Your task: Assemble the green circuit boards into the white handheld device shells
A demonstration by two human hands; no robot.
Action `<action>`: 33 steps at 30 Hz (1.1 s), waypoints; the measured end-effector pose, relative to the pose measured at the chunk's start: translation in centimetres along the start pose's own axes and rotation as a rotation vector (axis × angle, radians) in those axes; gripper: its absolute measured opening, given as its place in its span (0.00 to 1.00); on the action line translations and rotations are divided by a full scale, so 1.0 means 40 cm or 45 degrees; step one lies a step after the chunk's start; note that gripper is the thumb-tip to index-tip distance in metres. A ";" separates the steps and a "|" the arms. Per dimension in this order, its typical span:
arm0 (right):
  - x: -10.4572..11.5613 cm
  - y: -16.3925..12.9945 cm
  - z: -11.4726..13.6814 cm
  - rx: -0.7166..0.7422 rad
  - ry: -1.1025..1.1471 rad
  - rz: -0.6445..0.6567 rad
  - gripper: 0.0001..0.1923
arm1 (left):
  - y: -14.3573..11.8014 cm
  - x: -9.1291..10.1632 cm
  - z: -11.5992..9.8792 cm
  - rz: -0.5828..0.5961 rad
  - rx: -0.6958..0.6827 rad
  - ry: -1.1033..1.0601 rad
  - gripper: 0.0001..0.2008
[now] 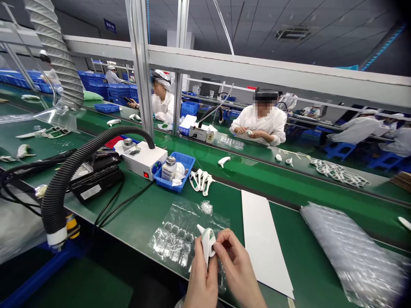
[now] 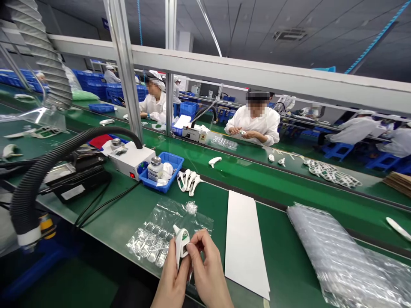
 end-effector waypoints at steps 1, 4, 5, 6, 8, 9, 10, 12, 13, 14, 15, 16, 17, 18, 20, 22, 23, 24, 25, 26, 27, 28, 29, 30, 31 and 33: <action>-0.002 -0.004 -0.003 0.013 -0.008 0.003 0.11 | -0.002 0.001 0.002 -0.011 0.002 -0.011 0.29; -0.005 -0.030 0.005 0.185 -0.122 -0.031 0.11 | -0.001 0.004 -0.004 -0.024 -0.013 -0.044 0.26; -0.006 -0.042 0.016 0.292 -0.166 -0.050 0.11 | 0.004 0.006 -0.011 -0.016 -0.020 -0.057 0.24; -0.006 -0.052 0.032 0.405 -0.199 -0.072 0.11 | 0.011 0.009 -0.018 -0.002 -0.010 -0.074 0.22; 0.001 -0.049 0.060 0.545 -0.239 -0.115 0.10 | 0.029 0.012 -0.030 0.067 0.068 -0.147 0.18; 0.006 -0.029 0.067 0.540 -0.261 -0.125 0.09 | 0.039 0.013 -0.035 0.116 0.127 -0.212 0.16; 0.013 0.004 0.068 0.498 -0.299 -0.130 0.09 | 0.046 0.013 -0.040 0.165 0.187 -0.288 0.15; 0.020 0.101 0.047 0.358 -0.449 -0.098 0.09 | 0.056 0.016 -0.051 0.239 0.275 -0.441 0.14; 0.018 0.155 0.030 0.331 -0.542 -0.064 0.09 | 0.057 0.018 -0.055 0.252 0.309 -0.503 0.15; 0.011 0.207 0.007 0.306 -0.659 -0.003 0.08 | 0.056 0.021 -0.058 0.253 0.344 -0.547 0.16; 0.004 0.253 -0.016 0.294 -0.710 0.016 0.08 | 0.053 0.023 -0.059 0.253 0.373 -0.575 0.17; -0.005 0.290 -0.040 0.293 -0.759 0.032 0.08 | 0.049 0.025 -0.060 0.256 0.398 -0.593 0.18; -0.015 0.316 -0.062 0.300 -0.803 0.041 0.07 | 0.045 0.027 -0.060 0.264 0.416 -0.604 0.18; -0.025 0.330 -0.080 0.316 -0.837 0.039 0.06 | 0.041 0.029 -0.060 0.273 0.427 -0.612 0.19; -0.042 0.332 -0.104 0.367 -0.906 0.044 0.06 | 0.035 0.032 -0.058 0.310 0.436 -0.626 0.20; -0.051 0.316 -0.112 0.426 -0.951 0.076 0.08 | 0.032 0.035 -0.057 0.352 0.435 -0.650 0.18; -0.052 0.307 -0.112 0.452 -0.964 0.104 0.09 | 0.032 0.037 -0.056 0.365 0.432 -0.663 0.17; -0.051 0.298 -0.110 0.472 -0.971 0.137 0.10 | 0.031 0.038 -0.056 0.372 0.433 -0.675 0.15; -0.048 0.291 -0.106 0.486 -0.970 0.169 0.10 | 0.030 0.039 -0.055 0.373 0.439 -0.685 0.15; -0.042 0.284 -0.101 0.494 -0.965 0.194 0.10 | 0.029 0.040 -0.055 0.372 0.449 -0.694 0.15; -0.034 0.277 -0.094 0.497 -0.956 0.207 0.10 | 0.028 0.039 -0.055 0.374 0.461 -0.703 0.16; -0.025 0.268 -0.085 0.497 -0.949 0.211 0.10 | 0.025 0.038 -0.055 0.382 0.477 -0.713 0.17; -0.015 0.257 -0.075 0.490 -0.929 0.207 0.11 | 0.021 0.036 -0.055 0.395 0.494 -0.721 0.17; -0.004 0.243 -0.062 0.477 -0.890 0.196 0.12 | 0.017 0.034 -0.056 0.410 0.512 -0.724 0.18; 0.006 0.226 -0.049 0.456 -0.833 0.185 0.12 | 0.013 0.032 -0.056 0.420 0.528 -0.721 0.18; 0.021 0.186 -0.023 0.392 -0.683 0.184 0.13 | 0.005 0.028 -0.056 0.425 0.552 -0.709 0.18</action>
Point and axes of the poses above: each hand's wrist, its own y-axis towards the middle knuckle, its own x-axis out of the back of the hand, z = x × y, the point moved 5 cm from there along y, towards the middle knuckle, and after that the axes turned 6 degrees about -z, right-handed, at the moved point
